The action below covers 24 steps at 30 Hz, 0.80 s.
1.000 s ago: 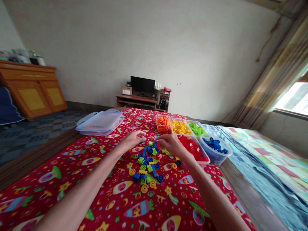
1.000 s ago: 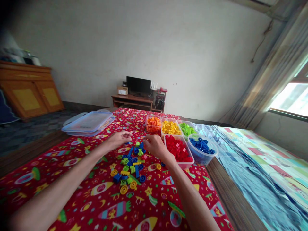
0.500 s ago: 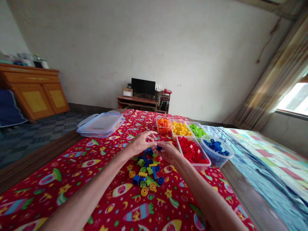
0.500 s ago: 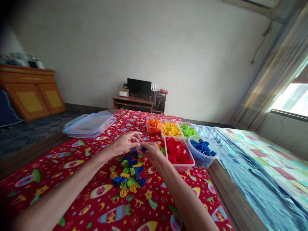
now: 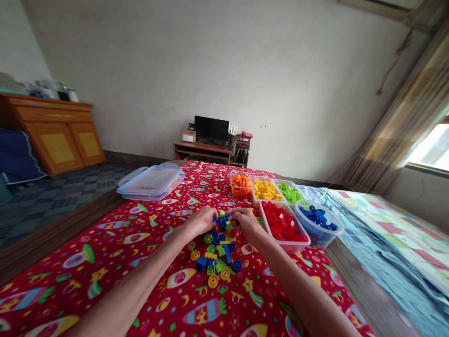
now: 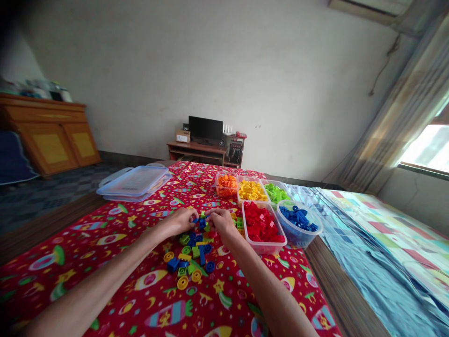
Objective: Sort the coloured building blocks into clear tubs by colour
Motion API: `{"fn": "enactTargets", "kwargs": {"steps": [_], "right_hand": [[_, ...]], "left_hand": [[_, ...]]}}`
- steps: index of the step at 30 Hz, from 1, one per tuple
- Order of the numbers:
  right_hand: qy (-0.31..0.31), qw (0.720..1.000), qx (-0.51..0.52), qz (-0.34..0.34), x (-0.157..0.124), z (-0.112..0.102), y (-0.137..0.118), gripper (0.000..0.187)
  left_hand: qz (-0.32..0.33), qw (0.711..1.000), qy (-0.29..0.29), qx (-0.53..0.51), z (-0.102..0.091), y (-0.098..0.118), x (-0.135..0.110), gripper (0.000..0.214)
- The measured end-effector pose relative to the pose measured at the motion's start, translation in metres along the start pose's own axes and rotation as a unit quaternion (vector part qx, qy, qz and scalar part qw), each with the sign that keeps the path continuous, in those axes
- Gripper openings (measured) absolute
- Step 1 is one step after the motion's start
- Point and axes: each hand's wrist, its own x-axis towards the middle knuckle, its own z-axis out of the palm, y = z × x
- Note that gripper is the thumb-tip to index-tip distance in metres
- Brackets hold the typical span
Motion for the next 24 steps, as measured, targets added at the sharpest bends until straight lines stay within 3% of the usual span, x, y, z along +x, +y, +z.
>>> {"fn": "enactTargets", "kwargs": {"steps": [4,7,10,15,21,24], "right_hand": [[-0.005,1.000,-0.023,-0.011,-0.003,-0.001,-0.004,0.018],[0.001,0.999,-0.036,-0.021,-0.004,-0.002,-0.007,0.017],[0.008,0.999,-0.040,-0.024,-0.006,-0.002,-0.009,0.016],[0.008,0.999,-0.044,-0.027,-0.007,-0.001,-0.009,0.015],[0.019,1.000,-0.002,-0.014,-0.003,-0.004,-0.006,0.007],[0.019,0.996,0.071,0.042,-0.003,-0.002,-0.006,0.011]], "left_hand": [[0.027,0.996,0.051,-0.069,-0.007,-0.001,0.006,0.024],[0.110,0.988,0.020,-0.110,-0.007,0.003,0.004,0.027],[0.156,0.985,-0.004,-0.079,-0.002,0.006,-0.004,0.030],[0.167,0.984,0.037,-0.051,0.006,0.000,-0.003,0.027],[0.137,0.970,0.116,-0.163,-0.016,-0.003,0.012,0.018],[0.139,0.951,0.154,-0.228,-0.024,0.007,0.010,0.026]]}}
